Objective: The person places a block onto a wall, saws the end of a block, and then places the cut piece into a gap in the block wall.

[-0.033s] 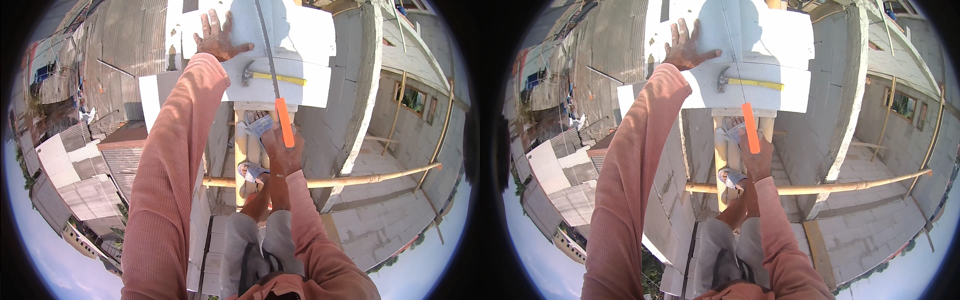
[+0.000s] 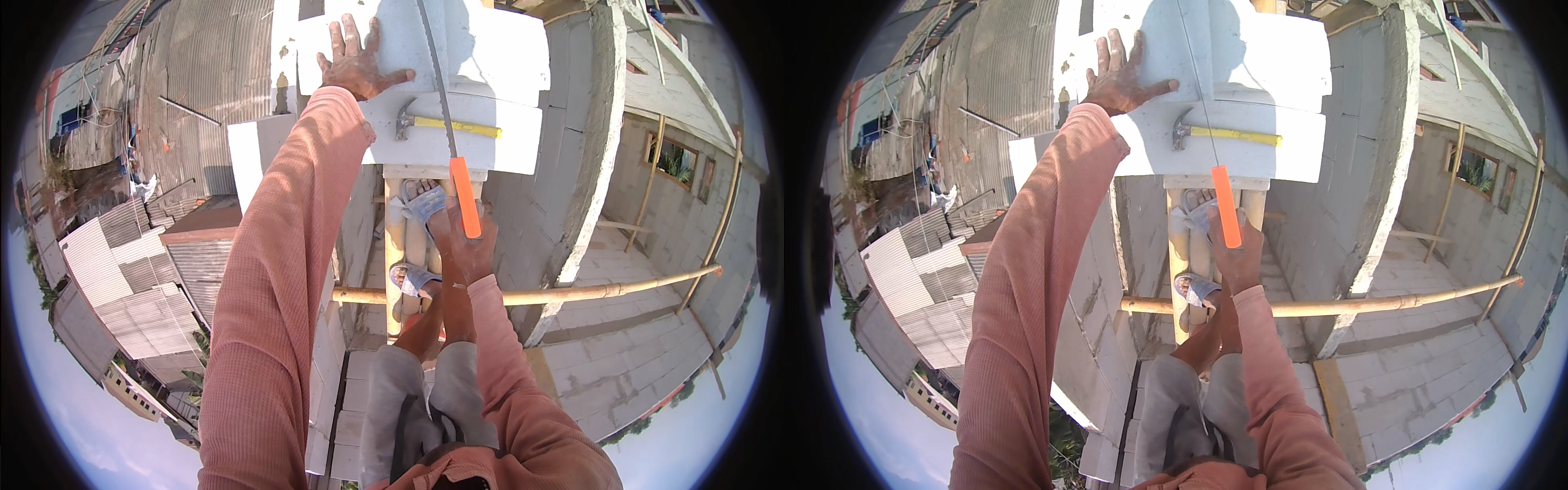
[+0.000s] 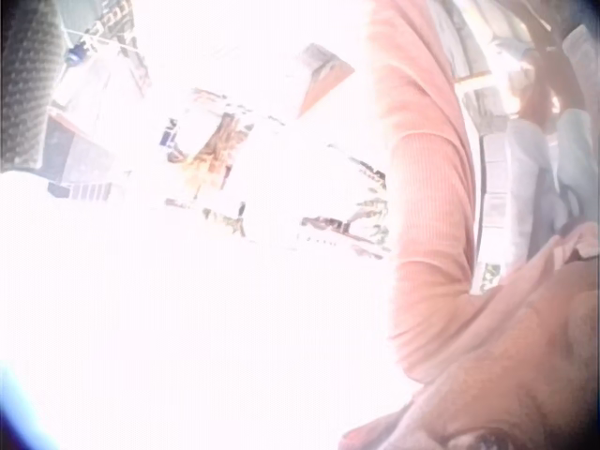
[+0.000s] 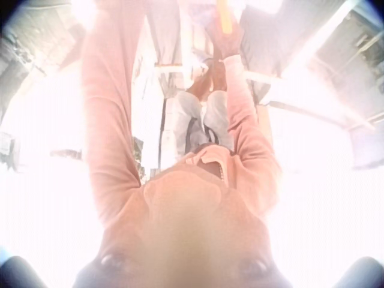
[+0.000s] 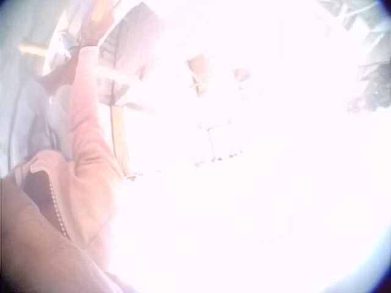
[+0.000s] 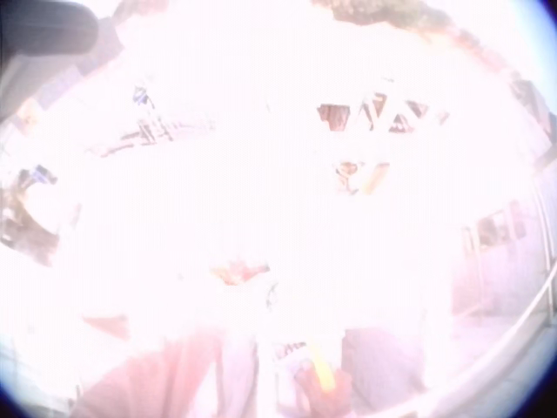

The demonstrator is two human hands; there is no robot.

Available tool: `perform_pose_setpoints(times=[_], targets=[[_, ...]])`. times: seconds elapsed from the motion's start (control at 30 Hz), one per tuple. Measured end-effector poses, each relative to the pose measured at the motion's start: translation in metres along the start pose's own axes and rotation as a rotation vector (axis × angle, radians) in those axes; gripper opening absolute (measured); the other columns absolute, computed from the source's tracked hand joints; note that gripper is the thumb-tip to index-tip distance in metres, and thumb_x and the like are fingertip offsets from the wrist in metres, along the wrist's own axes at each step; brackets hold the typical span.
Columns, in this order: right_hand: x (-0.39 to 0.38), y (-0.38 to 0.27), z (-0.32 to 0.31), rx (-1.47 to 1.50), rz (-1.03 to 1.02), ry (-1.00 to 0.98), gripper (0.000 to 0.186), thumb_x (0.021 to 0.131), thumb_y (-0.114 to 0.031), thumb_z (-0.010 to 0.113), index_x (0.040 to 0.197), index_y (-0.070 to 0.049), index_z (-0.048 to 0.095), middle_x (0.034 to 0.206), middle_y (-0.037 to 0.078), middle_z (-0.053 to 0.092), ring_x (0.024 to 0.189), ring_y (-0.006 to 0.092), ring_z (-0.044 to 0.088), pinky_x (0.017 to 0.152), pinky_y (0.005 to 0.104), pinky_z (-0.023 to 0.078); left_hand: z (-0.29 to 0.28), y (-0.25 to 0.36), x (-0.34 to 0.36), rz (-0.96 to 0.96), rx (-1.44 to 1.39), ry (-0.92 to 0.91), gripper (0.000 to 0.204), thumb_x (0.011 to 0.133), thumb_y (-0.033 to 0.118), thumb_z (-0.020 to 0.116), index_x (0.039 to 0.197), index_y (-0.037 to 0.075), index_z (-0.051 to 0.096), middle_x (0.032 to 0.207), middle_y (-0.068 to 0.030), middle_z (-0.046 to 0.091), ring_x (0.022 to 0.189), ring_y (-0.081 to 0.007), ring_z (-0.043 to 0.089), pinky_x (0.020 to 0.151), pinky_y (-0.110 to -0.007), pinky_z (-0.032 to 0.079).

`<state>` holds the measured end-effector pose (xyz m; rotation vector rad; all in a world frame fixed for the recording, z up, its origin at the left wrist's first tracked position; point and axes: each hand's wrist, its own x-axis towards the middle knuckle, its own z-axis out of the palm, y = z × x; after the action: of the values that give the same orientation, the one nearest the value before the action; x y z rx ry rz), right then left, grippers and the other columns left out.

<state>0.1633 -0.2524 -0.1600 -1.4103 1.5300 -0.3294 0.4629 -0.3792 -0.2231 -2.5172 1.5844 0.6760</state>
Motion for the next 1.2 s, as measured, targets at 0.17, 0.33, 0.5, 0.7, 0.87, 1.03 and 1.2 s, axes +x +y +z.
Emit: perform_pose_setpoints(times=[0.17, 0.33, 0.5, 0.7, 0.87, 1.03, 1.2], targets=[[0.042, -0.052, 0.009, 0.177, -0.061, -0.013, 0.034, 0.097, -0.03, 0.069, 0.084, 0.001, 0.06, 0.064, 0.009, 0.059, 0.056, 0.0134, 0.052, 0.057, 0.0313, 0.046, 0.006, -0.002, -0.004, -0.002, -0.019, 0.051, 0.122, 0.064, 0.084, 0.071, 0.162, 0.031, 0.02, 0.169, -0.0182, 0.001, 0.156, -0.038, -0.003, 0.117, -0.072, 0.015], [0.038, -0.047, 0.014, 0.16, -0.021, -0.014, 0.033, 0.097, -0.028, 0.069, 0.085, 0.001, 0.06, 0.066, 0.004, 0.056, 0.061, 0.011, 0.048, 0.059, 0.0292, 0.044, -0.012, 0.004, -0.005, -0.083, -0.021, -0.036, 0.123, 0.061, 0.083, 0.074, 0.161, 0.034, 0.021, 0.17, -0.0153, 0.005, 0.157, -0.0361, 0.0, 0.117, -0.073, 0.018], [0.009, -0.015, 0.007, -0.031, 0.051, -0.027, 0.028, 0.097, -0.023, 0.07, 0.087, 0.002, 0.061, 0.07, 0.0, 0.052, 0.067, 0.0088, 0.044, 0.061, 0.0279, 0.042, -0.005, 0.005, -0.003, -0.077, -0.044, -0.04, 0.127, 0.059, 0.085, 0.074, 0.162, 0.031, 0.021, 0.169, -0.0189, 0.005, 0.156, -0.0388, 0.0, 0.114, -0.076, 0.021], [0.081, -0.079, 0.017, 0.158, -0.096, -0.033, 0.03, 0.096, -0.028, 0.069, 0.089, 0.0, 0.065, 0.071, 0.007, 0.062, 0.065, 0.0115, 0.051, 0.064, 0.0297, 0.047, 0.032, -0.016, 0.011, 0.072, -0.056, 0.184, 0.132, 0.059, 0.087, 0.072, 0.163, 0.025, 0.019, 0.166, -0.0267, 0.002, 0.154, -0.046, -0.002, 0.111, -0.076, 0.025], [0.059, -0.037, 0.026, 0.229, -0.052, 0.024, 0.031, 0.096, -0.029, 0.068, 0.09, 0.002, 0.064, 0.068, 0.008, 0.061, 0.063, 0.0156, 0.053, 0.063, 0.0325, 0.048, 0.027, -0.01, 0.011, 0.065, -0.097, 0.117, 0.132, 0.06, 0.086, 0.072, 0.163, 0.024, 0.017, 0.166, -0.0279, 0.001, 0.153, -0.0479, -0.003, 0.111, -0.076, 0.025], [-0.008, 0.013, 0.011, 0.004, -0.072, 0.033, 0.034, 0.096, -0.031, 0.069, 0.092, 0.003, 0.066, 0.065, 0.008, 0.06, 0.058, 0.0154, 0.052, 0.06, 0.0324, 0.048, 0.025, -0.011, 0.01, 0.093, -0.098, 0.148, 0.132, 0.062, 0.086, 0.071, 0.163, 0.023, 0.014, 0.166, -0.0291, -0.001, 0.153, -0.0498, -0.004, 0.111, -0.076, 0.026], [0.043, -0.032, 0.008, 0.155, -0.062, -0.022, 0.033, 0.097, -0.029, 0.068, 0.09, 0.003, 0.065, 0.065, 0.008, 0.06, 0.059, 0.0131, 0.052, 0.059, 0.0305, 0.047, 0.019, -0.004, 0.004, 0.079, -0.077, 0.144, 0.133, 0.063, 0.086, 0.071, 0.164, 0.022, 0.011, 0.165, -0.03, -0.002, 0.152, -0.0513, -0.006, 0.111, -0.076, 0.026]])
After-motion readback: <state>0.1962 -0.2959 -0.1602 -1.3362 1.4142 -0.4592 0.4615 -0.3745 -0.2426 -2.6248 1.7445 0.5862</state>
